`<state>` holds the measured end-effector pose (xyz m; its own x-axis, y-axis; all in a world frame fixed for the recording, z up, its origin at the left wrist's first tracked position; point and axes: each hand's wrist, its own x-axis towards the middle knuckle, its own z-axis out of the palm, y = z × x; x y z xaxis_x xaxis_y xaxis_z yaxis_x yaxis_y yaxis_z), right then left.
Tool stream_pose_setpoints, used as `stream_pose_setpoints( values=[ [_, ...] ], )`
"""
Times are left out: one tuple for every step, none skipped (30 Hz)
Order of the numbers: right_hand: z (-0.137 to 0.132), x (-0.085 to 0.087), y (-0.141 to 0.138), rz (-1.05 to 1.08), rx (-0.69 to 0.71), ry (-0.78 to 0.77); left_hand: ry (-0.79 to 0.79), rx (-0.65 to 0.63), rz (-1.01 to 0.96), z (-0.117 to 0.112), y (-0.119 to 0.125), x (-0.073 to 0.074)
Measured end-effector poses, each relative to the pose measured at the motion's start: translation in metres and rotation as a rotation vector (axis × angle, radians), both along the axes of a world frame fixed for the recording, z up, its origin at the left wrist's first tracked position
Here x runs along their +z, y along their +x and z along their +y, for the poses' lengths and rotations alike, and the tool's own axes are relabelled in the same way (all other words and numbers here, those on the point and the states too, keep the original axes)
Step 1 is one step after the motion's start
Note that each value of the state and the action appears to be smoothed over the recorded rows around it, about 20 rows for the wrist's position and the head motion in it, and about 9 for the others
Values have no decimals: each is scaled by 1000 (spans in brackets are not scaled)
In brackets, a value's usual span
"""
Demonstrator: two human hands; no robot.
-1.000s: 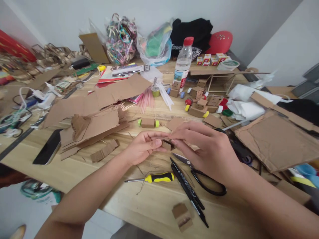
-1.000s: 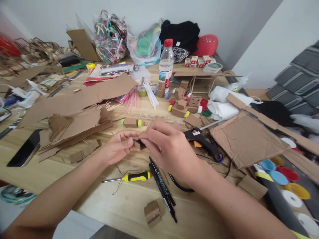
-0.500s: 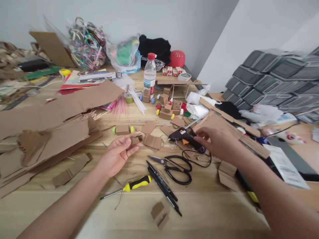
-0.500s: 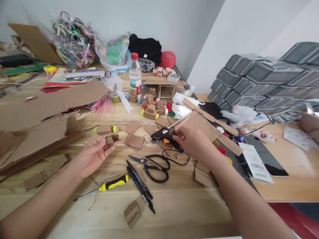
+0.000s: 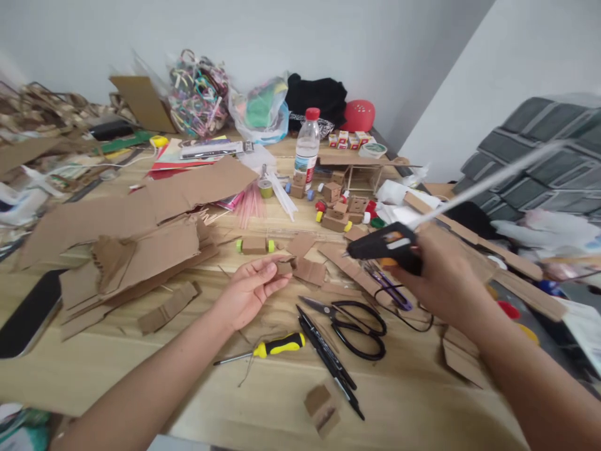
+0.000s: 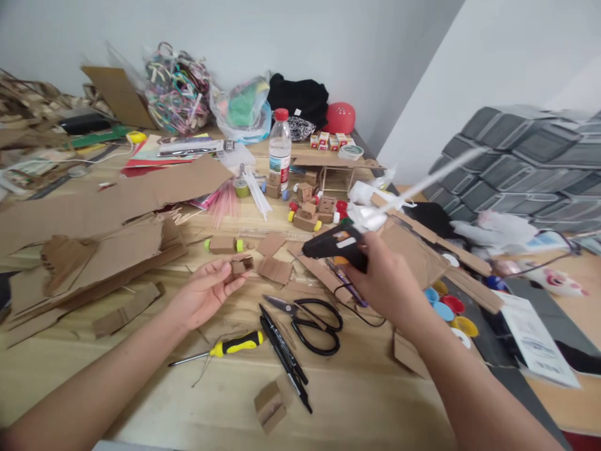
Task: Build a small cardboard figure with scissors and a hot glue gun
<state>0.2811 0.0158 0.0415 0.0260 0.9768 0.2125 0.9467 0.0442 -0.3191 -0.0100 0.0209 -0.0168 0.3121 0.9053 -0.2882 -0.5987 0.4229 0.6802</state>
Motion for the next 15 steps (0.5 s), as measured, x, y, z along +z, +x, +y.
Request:
stream_pose_setpoints(
  values=[
    [-3, 5, -2, 74, -8, 8, -4, 6, -3, 0, 1, 1],
    [-6, 8, -4, 210, -5, -15, -11, 17, -5, 0, 2, 2],
    [-9, 11, -7, 350, 29, -76, -19, 24, -3, -1, 3, 2],
    [-12, 13, -11, 481, 82, -163, -24, 34, -1, -1, 4, 3],
    [-14, 12, -15, 607, 144, -264, -28, 41, 1, -2, 4, 4],
    [-17, 10, -20, 708, 211, -361, -29, 48, 4, -2, 5, 4],
    [-20, 7, -25, 797, 267, -438, -25, 57, 9, -3, 6, 5],
    [-24, 2, -31, 869, 302, -474, -17, 71, 18, -3, 6, 5],
    [-28, -4, -37, 920, 321, -471, -5, 89, 30, -4, 7, 5],
    [-32, -10, -43, 935, 315, -441, 13, 113, 44, -5, 7, 5],
    [-36, -15, -49, 922, 274, -362, 34, 141, 57, -6, 8, 5],
    [-40, -20, -55, 891, 260, -277, 57, 172, 68, -6, 8, 5],
    [-44, -24, -60, 849, 271, -194, 79, 202, 79, -7, 9, 5],
    [-48, -27, -65, 806, 301, -121, 99, 228, 91, -8, 9, 5],
    [-52, -29, -69, 767, 342, -79, 119, 248, 107, -9, 10, 5]
  ],
)
